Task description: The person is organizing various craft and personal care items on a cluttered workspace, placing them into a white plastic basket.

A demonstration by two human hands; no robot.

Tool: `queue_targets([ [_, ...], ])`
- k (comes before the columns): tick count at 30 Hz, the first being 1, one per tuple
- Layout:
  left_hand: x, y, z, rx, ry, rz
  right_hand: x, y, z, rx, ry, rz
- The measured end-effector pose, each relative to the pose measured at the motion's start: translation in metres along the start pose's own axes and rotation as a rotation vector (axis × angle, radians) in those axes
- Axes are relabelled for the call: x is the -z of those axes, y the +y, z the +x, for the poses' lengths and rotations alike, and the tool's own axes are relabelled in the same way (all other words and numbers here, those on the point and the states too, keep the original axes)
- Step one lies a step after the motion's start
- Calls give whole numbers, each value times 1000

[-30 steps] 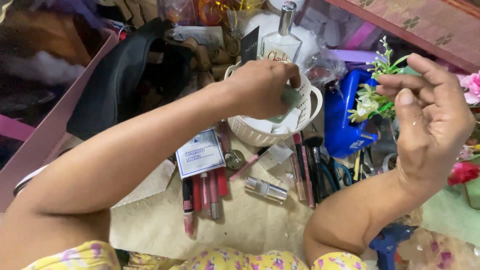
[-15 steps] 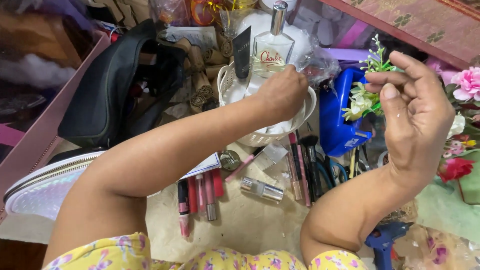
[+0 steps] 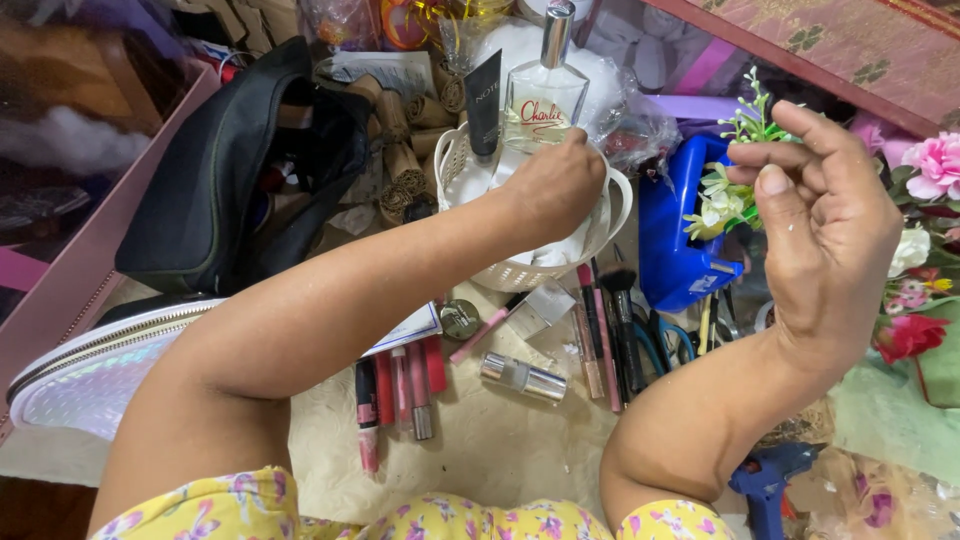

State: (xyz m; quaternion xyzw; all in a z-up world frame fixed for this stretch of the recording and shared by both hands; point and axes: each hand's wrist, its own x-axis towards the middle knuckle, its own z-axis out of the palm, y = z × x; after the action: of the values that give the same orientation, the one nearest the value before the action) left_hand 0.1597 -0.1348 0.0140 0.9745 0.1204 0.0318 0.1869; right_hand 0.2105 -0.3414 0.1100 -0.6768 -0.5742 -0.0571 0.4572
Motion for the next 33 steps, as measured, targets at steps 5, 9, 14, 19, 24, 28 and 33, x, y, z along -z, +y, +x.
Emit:
queue_targets([
  [5,3,3,-9,-76,-107,107,1,0,-1,-11,3,5],
  [9,-6,-5,-5,-188,-97,239,2,0,-1,-3,1,-10],
  [14,-4,-12,3,-144,-22,55,1,0,-1,-5,2,-8],
  [19,-6,-25,25,-97,5,-86,1,0,-1,-2,-2,-11],
  [24,11,-19,19,-16,-40,-293,1,2,0,-9,-8,-24],
  [28,4,-22,20,29,-70,-313,1,3,0,-8,-8,-20],
  [33,16,-5,8,71,-80,-294,0,1,0,-11,-14,-24],
])
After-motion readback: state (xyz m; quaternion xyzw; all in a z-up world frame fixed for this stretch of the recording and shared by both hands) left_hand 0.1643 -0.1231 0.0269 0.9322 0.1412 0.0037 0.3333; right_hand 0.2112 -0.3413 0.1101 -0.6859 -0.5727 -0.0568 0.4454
